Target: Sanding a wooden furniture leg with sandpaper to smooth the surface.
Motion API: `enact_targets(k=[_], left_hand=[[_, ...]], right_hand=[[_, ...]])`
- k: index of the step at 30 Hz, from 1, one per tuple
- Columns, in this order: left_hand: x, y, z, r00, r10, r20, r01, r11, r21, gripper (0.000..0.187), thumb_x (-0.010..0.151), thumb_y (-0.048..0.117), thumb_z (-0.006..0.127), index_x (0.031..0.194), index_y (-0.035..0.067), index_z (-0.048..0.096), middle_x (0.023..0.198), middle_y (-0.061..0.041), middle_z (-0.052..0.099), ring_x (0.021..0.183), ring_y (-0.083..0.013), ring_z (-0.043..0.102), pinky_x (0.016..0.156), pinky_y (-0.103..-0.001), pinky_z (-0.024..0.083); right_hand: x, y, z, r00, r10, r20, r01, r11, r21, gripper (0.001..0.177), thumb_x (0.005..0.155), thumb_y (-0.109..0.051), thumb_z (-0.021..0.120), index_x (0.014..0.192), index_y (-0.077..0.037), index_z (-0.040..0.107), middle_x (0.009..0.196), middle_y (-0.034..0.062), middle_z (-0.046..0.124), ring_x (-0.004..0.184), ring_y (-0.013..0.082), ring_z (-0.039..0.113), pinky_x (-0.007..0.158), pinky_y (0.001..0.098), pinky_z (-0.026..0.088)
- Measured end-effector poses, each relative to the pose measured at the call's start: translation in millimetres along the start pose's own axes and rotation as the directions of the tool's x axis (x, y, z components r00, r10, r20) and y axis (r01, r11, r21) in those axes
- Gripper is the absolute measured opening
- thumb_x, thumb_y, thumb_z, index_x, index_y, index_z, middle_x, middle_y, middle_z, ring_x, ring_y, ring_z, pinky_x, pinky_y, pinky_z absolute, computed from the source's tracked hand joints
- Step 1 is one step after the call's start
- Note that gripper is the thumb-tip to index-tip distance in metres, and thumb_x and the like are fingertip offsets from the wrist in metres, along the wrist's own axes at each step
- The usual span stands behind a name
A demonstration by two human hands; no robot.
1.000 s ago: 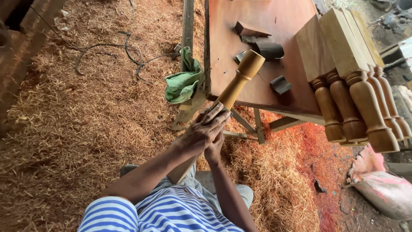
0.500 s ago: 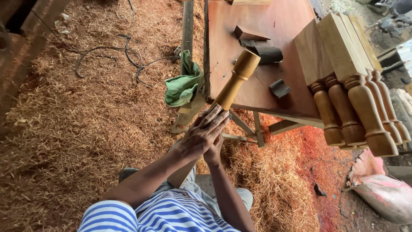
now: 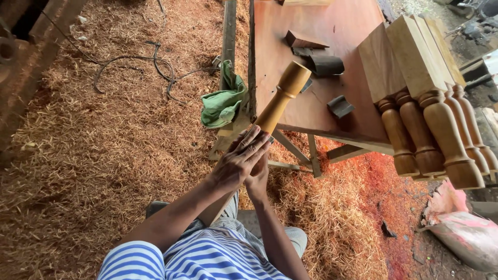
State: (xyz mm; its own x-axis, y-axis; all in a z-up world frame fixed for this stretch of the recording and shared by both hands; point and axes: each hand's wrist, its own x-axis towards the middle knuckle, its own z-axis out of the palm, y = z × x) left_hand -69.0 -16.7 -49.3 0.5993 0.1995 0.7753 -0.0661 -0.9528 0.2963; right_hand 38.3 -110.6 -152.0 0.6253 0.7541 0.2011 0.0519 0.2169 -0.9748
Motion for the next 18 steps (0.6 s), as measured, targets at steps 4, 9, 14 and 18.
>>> enact_targets(k=[4,9,14,18], left_hand=[[-4,3,-5,1.000,-0.013,0.023,0.013,1.000,-0.011,0.049,0.099,0.005,0.057,0.149,0.004,0.055,0.162,-0.010,0.043,0.154,-0.0276,0.034,0.128,-0.047,0.029],[-27,-6,13,1.000,-0.026,0.008,0.026,1.000,0.011,0.046,0.101,0.003,0.055,0.146,0.005,0.057,0.161,-0.009,0.043,0.153,-0.0290,0.034,0.129,-0.047,0.028],[-34,-10,12,0.999,-0.042,-0.018,0.042,0.999,-0.004,0.043,0.103,0.007,0.057,0.146,0.010,0.059,0.162,-0.005,0.043,0.154,-0.0262,0.033,0.130,-0.044,0.030],[-25,-15,17,0.998,-0.025,-0.050,0.025,1.000,0.016,0.043,0.102,0.010,0.061,0.146,0.011,0.060,0.163,-0.003,0.042,0.155,-0.0269,0.032,0.129,-0.047,0.029]], right_hand=[[-12,-39,29,0.977,-0.194,0.090,0.194,0.981,0.010,0.108,0.087,-0.032,0.084,0.161,0.002,0.014,0.158,0.0241,0.040,0.142,0.0333,0.050,0.116,0.0438,0.050],[-17,-25,40,0.960,-0.273,-0.056,0.233,0.896,-0.379,0.107,0.086,-0.018,0.080,0.163,0.001,0.008,0.164,0.0263,0.031,0.146,0.0388,0.040,0.114,0.0439,0.043],[-18,-28,43,0.982,-0.153,-0.108,0.107,0.933,-0.344,0.098,0.084,-0.017,0.081,0.158,0.001,0.020,0.154,0.0245,0.044,0.139,0.0357,0.053,0.111,0.0410,0.052],[-17,-36,49,0.967,-0.229,-0.110,0.151,0.865,-0.478,0.102,0.080,-0.014,0.083,0.157,0.001,0.018,0.154,0.0253,0.041,0.137,0.0357,0.051,0.107,0.0406,0.050]])
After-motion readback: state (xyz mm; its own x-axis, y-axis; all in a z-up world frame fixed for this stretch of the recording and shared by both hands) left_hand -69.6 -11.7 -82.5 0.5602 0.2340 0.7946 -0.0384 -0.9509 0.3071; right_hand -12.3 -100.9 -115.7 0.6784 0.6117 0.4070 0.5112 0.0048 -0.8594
